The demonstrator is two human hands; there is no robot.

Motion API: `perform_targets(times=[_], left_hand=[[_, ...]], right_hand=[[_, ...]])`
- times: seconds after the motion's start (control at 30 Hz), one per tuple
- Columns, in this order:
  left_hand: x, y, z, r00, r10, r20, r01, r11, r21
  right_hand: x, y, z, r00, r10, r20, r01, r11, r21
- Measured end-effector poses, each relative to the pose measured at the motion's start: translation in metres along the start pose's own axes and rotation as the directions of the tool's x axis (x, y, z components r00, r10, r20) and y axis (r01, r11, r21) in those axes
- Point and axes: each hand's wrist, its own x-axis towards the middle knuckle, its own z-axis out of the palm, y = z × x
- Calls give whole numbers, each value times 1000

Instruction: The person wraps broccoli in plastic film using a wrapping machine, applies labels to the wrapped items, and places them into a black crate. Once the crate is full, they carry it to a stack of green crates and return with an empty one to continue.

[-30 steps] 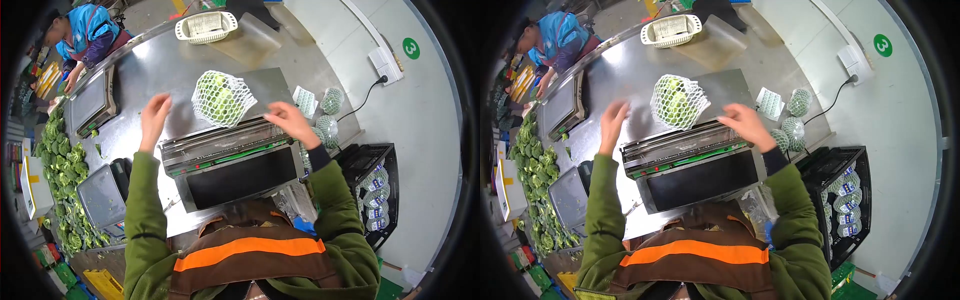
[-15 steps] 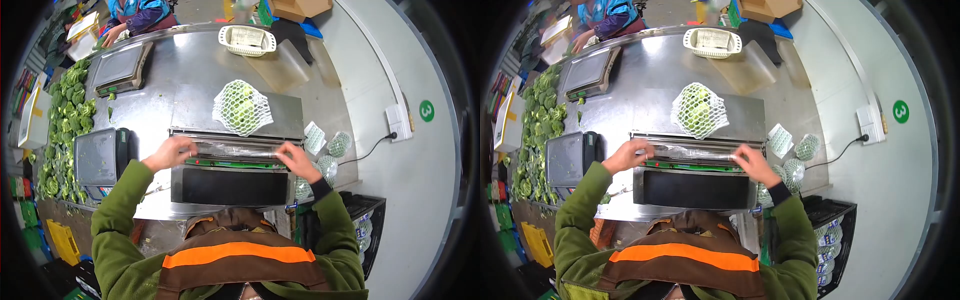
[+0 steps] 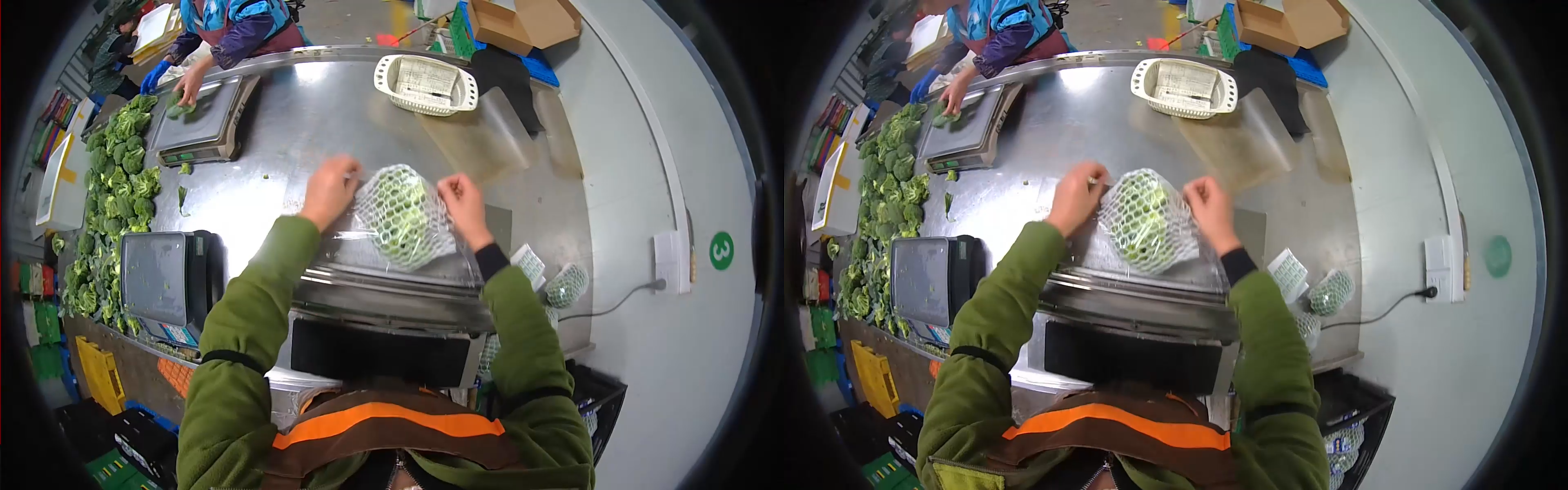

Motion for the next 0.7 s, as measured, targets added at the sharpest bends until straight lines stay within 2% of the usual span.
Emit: perform_targets(times=[0.03,0.07,0.1,0.13,0.17,0.2,0.27,0.33,0.37,0.4,0.43,0.47,0.5,0.53,0.57,0.6,0.67,0.7], left_hand=[[-8,4,-1,985,174,3,-174,985,4],[-17,14,-4,981,179,78,-180,984,7],[-26,16,-12,939,253,233,-249,967,-44],[-29,19,-17,847,415,333,-452,891,39],[-29,26,-32,757,457,466,-475,876,-88],[-30,31,-39,751,481,451,-406,877,-258],[-30,38,-49,742,551,383,-432,829,-356],[-38,42,-57,750,538,385,-434,839,-327],[-43,40,-57,767,507,394,-353,845,-401],[-50,40,-55,779,482,402,-271,836,-478],[-56,45,-54,828,462,318,-307,848,-432],[-63,51,-59,828,477,294,-333,841,-426],[-70,57,-67,804,462,376,-253,836,-487],[-79,67,-77,763,447,467,-155,828,-539],[-92,76,-86,794,456,403,-162,797,-582],[-104,82,-94,783,469,409,-165,790,-590],[-128,95,-105,697,418,583,-13,820,-572],[-147,95,-102,716,413,563,35,784,-620]], right_hand=[[-11,-17,-2,999,32,32,-24,979,-204],[-18,-39,-4,976,-196,89,216,892,-397],[-22,-56,-3,889,-418,188,451,725,-520],[-22,-57,-13,814,-398,423,577,636,-512],[-23,-63,-13,744,-409,528,643,652,-402],[-23,-63,-15,728,-325,603,596,735,-324],[-28,-88,-19,669,-355,653,636,728,-255],[-40,-119,-16,698,-290,654,536,818,-210],[-44,-123,-12,684,-318,656,564,801,-200],[-47,-120,-10,752,-271,600,441,884,-154],[-52,-115,-10,811,-207,547,308,946,-99],[-58,-109,-15,807,-226,546,336,935,-110],[-64,-101,-21,830,-103,548,121,993,2],[-77,-110,-22,826,30,563,-117,986,119],[-96,-118,-24,846,9,533,-111,981,160],[-115,-125,-25,855,17,518,-116,980,159],[-151,-149,-27,823,101,559,-113,993,-12],[-166,-137,-31,829,23,559,39,994,-98]])
